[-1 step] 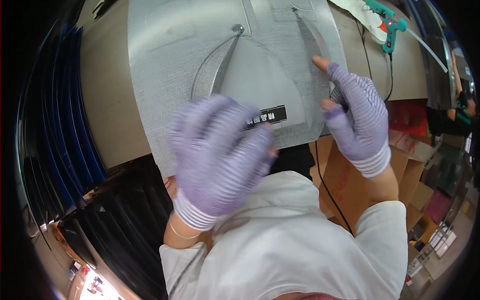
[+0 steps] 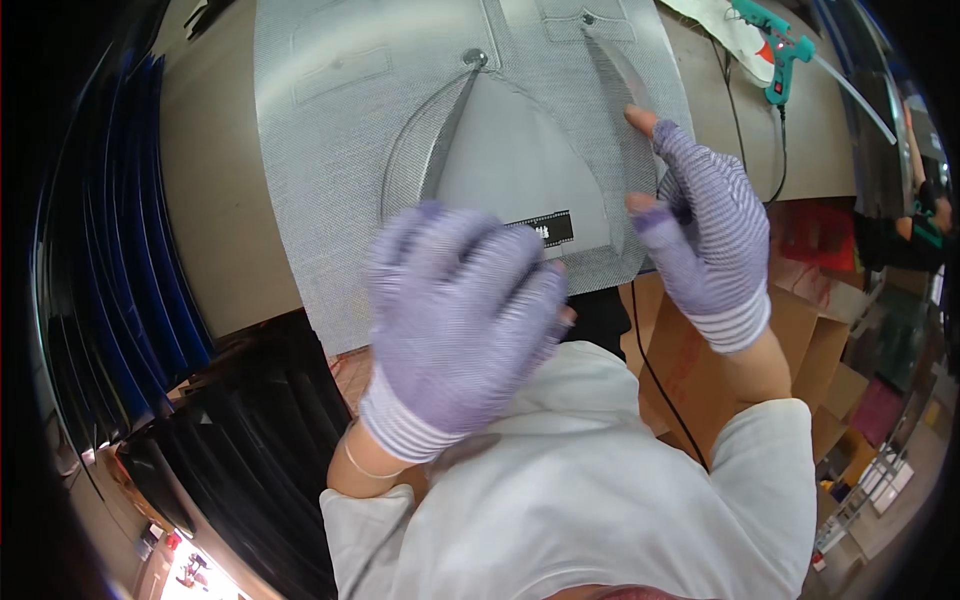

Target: The person uses a hot glue gun to apply adhesive to a cardboard template and attaches a grey fabric piece to a larger grey fabric panel. They repeatedly position the template, apply glue, and press the fabric into place, working on a workbench in a workshop environment.

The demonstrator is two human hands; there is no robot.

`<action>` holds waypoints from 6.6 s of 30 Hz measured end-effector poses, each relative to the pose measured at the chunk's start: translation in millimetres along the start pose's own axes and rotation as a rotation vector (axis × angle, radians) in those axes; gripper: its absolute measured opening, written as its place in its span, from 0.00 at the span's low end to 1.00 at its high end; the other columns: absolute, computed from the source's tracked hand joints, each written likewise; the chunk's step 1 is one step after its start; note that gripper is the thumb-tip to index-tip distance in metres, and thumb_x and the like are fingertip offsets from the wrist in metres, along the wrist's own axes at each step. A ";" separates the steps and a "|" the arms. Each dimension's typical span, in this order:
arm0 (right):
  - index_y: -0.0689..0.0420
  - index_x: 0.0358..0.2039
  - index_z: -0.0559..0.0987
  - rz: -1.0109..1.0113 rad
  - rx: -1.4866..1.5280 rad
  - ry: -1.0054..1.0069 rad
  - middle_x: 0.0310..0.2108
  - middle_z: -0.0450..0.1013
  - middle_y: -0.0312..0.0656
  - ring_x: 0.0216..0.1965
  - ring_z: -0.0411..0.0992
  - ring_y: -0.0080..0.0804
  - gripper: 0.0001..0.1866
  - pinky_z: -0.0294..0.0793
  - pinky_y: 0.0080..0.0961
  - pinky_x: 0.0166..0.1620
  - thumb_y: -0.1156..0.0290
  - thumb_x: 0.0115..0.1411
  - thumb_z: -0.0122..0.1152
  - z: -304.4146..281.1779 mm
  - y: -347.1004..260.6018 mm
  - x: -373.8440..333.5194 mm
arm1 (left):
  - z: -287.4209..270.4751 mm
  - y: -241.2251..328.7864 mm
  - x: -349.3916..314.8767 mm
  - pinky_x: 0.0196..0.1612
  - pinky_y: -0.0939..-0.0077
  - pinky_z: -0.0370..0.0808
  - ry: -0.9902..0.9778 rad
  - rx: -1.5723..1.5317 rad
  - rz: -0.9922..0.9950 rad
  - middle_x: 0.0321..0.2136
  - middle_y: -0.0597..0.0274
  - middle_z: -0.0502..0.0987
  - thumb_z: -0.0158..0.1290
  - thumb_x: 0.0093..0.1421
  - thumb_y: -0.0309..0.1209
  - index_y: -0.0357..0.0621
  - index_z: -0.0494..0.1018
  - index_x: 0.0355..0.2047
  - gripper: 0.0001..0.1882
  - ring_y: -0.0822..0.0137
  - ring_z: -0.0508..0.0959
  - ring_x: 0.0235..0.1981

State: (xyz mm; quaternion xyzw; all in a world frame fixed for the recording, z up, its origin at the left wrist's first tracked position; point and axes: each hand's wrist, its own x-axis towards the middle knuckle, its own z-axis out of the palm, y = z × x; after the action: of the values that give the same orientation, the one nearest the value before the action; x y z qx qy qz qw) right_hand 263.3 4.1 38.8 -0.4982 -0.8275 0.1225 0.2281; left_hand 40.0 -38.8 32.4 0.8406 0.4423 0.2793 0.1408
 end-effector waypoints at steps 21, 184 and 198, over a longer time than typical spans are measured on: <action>0.53 0.49 0.81 0.082 -0.093 0.181 0.18 0.72 0.36 0.21 0.69 0.34 0.19 0.66 0.32 0.34 0.70 0.54 0.63 27.0 -6.5 10.6 | 1.7 -19.3 14.5 0.49 0.57 0.69 0.066 0.004 0.021 0.33 0.58 0.75 0.61 0.49 0.31 0.46 0.81 0.39 0.15 0.60 0.75 0.36; 0.60 0.43 0.83 -0.171 0.290 -0.494 0.34 0.79 0.38 0.34 0.75 0.25 0.23 0.72 0.21 0.37 0.59 0.52 0.75 -65.3 95.5 141.7 | 13.2 -52.5 40.9 0.48 0.58 0.63 -0.069 -0.143 -0.183 0.50 0.68 0.80 0.58 0.44 0.33 0.48 0.80 0.35 0.15 0.58 0.73 0.46; 0.60 0.45 0.78 0.369 -0.492 0.300 0.29 0.75 0.35 0.25 0.67 0.16 0.23 0.66 0.17 0.26 0.57 0.56 0.71 -48.7 197.6 25.9 | -25.2 -40.9 39.3 0.51 0.60 0.69 0.132 0.000 -0.180 0.46 0.54 0.78 0.58 0.45 0.22 0.41 0.80 0.38 0.16 0.53 0.74 0.46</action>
State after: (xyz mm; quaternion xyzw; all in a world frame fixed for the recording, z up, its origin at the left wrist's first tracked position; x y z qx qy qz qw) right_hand 429.2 119.3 2.6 -0.6923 -0.6852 -0.1163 0.1941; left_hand 15.7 16.6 46.5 0.7771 0.5243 0.3205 0.1359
